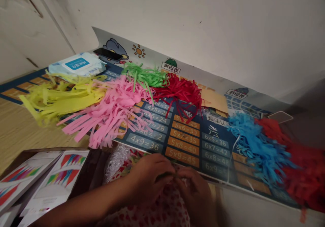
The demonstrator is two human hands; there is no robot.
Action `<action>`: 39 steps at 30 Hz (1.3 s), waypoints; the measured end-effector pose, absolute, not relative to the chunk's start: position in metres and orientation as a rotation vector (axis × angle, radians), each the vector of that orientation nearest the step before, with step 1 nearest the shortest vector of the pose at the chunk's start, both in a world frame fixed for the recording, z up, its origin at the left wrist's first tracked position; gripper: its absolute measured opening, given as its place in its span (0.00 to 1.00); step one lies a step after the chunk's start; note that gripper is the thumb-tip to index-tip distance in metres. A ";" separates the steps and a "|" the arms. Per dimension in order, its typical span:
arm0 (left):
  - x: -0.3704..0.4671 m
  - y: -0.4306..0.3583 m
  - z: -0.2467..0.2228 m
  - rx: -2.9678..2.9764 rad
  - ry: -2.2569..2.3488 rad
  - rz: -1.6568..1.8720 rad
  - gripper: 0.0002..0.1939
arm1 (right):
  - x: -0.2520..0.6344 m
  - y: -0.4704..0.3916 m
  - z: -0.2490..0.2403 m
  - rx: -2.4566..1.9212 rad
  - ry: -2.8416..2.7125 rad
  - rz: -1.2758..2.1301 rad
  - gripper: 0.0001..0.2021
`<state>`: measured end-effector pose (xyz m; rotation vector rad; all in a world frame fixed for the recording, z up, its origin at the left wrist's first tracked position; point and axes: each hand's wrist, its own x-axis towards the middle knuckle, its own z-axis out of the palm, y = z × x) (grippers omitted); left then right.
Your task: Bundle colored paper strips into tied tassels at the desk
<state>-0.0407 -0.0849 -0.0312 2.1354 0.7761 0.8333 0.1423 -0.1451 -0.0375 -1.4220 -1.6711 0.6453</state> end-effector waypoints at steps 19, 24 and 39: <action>-0.043 -0.090 -0.026 2.179 0.815 0.809 0.05 | 0.148 -0.156 -0.035 -1.586 -1.626 0.710 0.08; -0.040 -0.093 -0.033 2.242 0.690 1.042 0.08 | 0.149 -0.157 -0.035 -1.549 -1.693 0.650 0.07; -0.030 -0.090 -0.070 2.211 0.817 0.691 0.04 | 0.194 -0.128 -0.023 -1.695 -1.811 0.383 0.06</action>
